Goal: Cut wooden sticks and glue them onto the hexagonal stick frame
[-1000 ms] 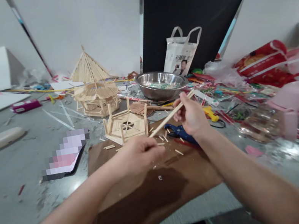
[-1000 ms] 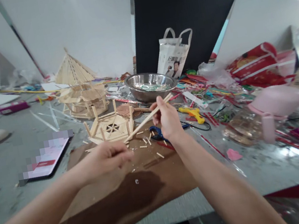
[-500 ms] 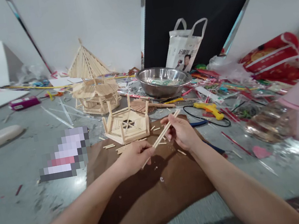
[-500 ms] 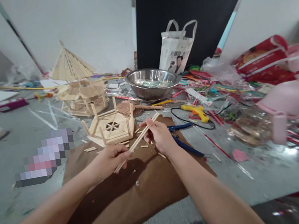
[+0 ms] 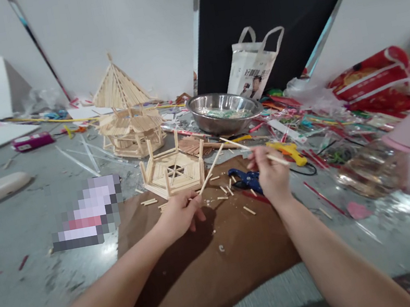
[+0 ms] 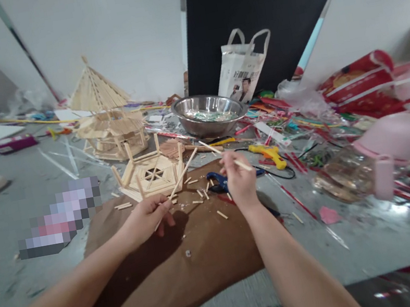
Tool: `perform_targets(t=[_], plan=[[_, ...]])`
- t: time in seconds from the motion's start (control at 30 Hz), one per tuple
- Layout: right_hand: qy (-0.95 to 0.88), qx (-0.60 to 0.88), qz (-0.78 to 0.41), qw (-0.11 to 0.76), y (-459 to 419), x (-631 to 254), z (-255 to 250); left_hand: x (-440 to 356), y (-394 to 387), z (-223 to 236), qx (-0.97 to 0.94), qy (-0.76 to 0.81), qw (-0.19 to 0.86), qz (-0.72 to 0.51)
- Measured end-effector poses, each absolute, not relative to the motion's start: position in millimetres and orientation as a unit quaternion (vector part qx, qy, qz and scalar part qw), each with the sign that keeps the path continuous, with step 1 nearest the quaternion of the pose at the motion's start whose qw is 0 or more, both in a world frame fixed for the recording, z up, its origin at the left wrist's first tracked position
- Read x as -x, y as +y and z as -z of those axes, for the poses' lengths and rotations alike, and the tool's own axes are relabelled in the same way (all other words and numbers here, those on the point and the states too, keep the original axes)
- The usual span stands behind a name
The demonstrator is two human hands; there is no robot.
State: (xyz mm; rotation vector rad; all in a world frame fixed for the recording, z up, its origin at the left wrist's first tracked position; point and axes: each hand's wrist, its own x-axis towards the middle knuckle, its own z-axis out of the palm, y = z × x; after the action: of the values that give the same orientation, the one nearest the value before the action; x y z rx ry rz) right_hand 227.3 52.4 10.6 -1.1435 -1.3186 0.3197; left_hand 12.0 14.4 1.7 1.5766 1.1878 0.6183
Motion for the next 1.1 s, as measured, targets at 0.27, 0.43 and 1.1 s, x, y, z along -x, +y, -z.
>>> perform_targets(t=[0.27,0.43,1.1], plan=[[-0.843,0.514,-0.02,0.158,50.8,-209.3,14.6,-6.8,18.5,-5.3,-0.636,0.468,0.563,-0.242],[-0.827,0.525,-0.02,0.2,51.1,-211.3,11.0,-5.6,18.2,-7.3,-0.651,0.487,0.526,-0.251],[-0.899,0.381,-0.01,0.216,27.8,-178.9,8.1,14.9,24.7,-13.3,-0.83,0.555,0.057,0.012]])
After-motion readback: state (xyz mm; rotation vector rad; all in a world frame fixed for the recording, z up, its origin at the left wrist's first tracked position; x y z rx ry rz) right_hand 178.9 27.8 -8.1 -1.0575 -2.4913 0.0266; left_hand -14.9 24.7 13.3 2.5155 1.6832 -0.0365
